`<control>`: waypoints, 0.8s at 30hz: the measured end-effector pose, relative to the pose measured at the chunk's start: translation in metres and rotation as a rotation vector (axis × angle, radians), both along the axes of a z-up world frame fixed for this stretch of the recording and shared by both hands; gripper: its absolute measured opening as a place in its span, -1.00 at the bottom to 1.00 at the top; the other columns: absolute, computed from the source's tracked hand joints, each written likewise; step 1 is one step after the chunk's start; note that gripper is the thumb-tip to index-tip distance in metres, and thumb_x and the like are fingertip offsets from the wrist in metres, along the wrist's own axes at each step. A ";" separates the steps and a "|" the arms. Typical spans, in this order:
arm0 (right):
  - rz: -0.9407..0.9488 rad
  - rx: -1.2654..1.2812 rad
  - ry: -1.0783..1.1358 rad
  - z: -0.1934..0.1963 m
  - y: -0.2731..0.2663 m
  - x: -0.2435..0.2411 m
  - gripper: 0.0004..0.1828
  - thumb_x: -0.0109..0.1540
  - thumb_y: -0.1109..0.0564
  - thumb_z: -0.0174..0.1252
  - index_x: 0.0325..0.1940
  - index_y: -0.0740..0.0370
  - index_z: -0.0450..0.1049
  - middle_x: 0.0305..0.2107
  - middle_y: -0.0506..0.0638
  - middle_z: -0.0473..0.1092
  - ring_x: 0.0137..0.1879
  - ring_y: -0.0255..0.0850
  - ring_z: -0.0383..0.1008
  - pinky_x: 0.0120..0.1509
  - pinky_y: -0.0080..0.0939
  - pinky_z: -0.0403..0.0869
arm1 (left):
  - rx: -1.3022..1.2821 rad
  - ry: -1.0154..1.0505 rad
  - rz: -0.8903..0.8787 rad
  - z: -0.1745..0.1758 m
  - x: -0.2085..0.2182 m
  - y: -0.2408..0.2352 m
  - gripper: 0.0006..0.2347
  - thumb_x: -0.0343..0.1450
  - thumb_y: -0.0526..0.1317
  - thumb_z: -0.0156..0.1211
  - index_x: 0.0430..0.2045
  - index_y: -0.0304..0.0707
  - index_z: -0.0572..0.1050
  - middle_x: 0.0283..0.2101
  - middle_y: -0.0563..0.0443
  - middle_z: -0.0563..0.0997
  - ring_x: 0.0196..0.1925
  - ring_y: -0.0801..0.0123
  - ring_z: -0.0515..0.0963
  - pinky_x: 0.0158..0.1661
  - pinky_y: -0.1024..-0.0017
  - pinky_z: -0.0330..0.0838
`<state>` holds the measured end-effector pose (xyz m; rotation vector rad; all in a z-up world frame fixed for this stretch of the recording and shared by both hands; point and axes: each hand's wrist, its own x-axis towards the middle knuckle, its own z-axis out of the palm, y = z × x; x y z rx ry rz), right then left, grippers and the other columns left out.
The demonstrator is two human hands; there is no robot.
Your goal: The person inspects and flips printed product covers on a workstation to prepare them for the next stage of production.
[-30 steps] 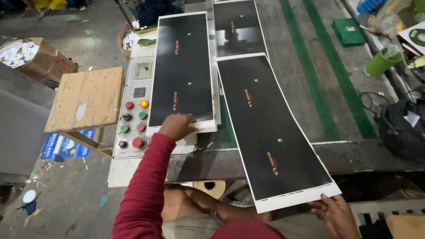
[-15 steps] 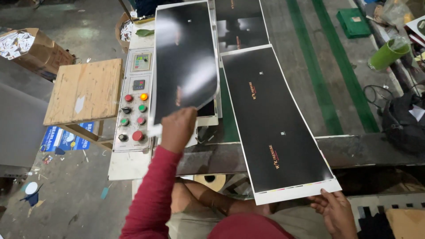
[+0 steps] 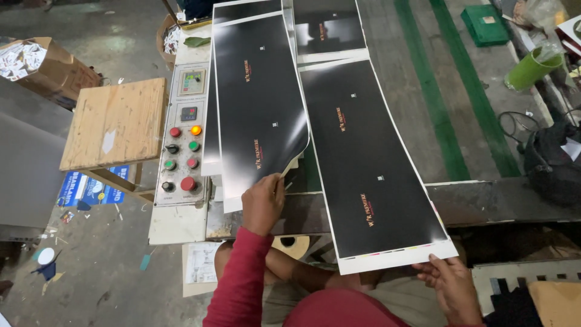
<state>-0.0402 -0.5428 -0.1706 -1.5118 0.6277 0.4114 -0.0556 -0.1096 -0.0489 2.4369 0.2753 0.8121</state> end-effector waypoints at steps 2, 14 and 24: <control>0.011 0.031 -0.030 -0.009 0.004 -0.001 -0.70 0.38 0.19 0.03 0.17 0.37 0.39 -0.20 0.25 0.52 -0.14 -0.05 0.58 -0.17 -0.07 0.53 | 0.000 0.002 -0.001 0.000 0.000 0.002 -0.93 0.43 -0.28 0.25 -0.31 -0.28 0.59 -0.33 -0.14 0.68 -0.39 -0.01 0.67 -0.36 0.17 0.52; 0.195 0.214 -0.282 -0.042 0.068 0.059 -0.72 0.33 0.21 0.13 0.08 0.43 0.44 -0.21 0.20 0.55 -0.20 -0.09 0.61 -0.26 -0.17 0.54 | -0.014 -0.034 -0.006 0.014 -0.007 -0.003 -0.93 0.43 -0.29 0.26 -0.30 -0.29 0.59 -0.32 -0.14 0.69 -0.40 0.01 0.67 -0.37 0.20 0.53; 0.261 0.289 -0.271 -0.013 0.106 0.134 -0.66 0.40 0.10 0.06 0.16 0.38 0.35 -0.13 0.19 0.56 -0.13 -0.12 0.60 -0.22 -0.20 0.54 | 0.048 -0.033 -0.015 0.018 -0.005 -0.004 -0.93 0.42 -0.31 0.26 -0.30 -0.30 0.62 -0.28 -0.13 0.71 -0.38 0.04 0.69 -0.34 0.22 0.56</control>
